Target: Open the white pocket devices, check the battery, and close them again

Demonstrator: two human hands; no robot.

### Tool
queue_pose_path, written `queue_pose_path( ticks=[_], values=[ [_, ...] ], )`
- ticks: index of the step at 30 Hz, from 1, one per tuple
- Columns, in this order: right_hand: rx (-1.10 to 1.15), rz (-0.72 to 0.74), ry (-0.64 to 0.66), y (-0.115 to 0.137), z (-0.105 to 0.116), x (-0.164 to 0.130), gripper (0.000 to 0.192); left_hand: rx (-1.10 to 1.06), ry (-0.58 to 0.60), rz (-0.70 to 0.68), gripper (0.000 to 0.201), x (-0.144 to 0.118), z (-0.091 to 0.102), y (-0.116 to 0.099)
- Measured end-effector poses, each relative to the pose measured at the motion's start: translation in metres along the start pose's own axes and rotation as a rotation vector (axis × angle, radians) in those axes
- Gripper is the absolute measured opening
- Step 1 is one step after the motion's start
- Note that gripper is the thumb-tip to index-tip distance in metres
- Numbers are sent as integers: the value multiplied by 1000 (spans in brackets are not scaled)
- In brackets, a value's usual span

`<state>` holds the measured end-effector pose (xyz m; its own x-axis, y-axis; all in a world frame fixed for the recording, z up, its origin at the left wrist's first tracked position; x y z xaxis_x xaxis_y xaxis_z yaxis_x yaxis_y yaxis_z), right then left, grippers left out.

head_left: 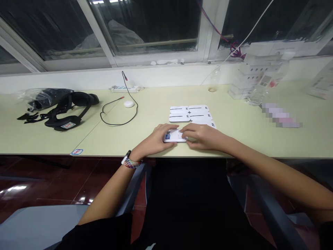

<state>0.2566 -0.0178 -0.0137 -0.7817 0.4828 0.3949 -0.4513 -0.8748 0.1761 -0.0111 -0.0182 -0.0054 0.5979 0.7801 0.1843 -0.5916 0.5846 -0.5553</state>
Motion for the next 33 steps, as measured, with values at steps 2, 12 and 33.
queue_pose_path(
  ticks=[2,12,33],
  values=[
    [-89,30,61,0,4,4,18,-7,-16,-7,61,-1,-1,3],
    [-497,253,346,9,15,28,18,-9,-66,-8,77,-6,-8,5],
    [-687,358,340,23,10,29,36,-53,-36,-19,78,-8,-9,8]
  ],
)
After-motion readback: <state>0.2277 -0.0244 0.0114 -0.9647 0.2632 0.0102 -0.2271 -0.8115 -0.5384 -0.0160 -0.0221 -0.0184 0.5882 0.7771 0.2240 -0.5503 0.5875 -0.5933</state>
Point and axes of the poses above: each hand's wrist, its own x-axis towards the middle knuckle, its own z-axis out of the back of the hand, y = z × x, the point moved 1 cm from there along x, towards the middle knuckle
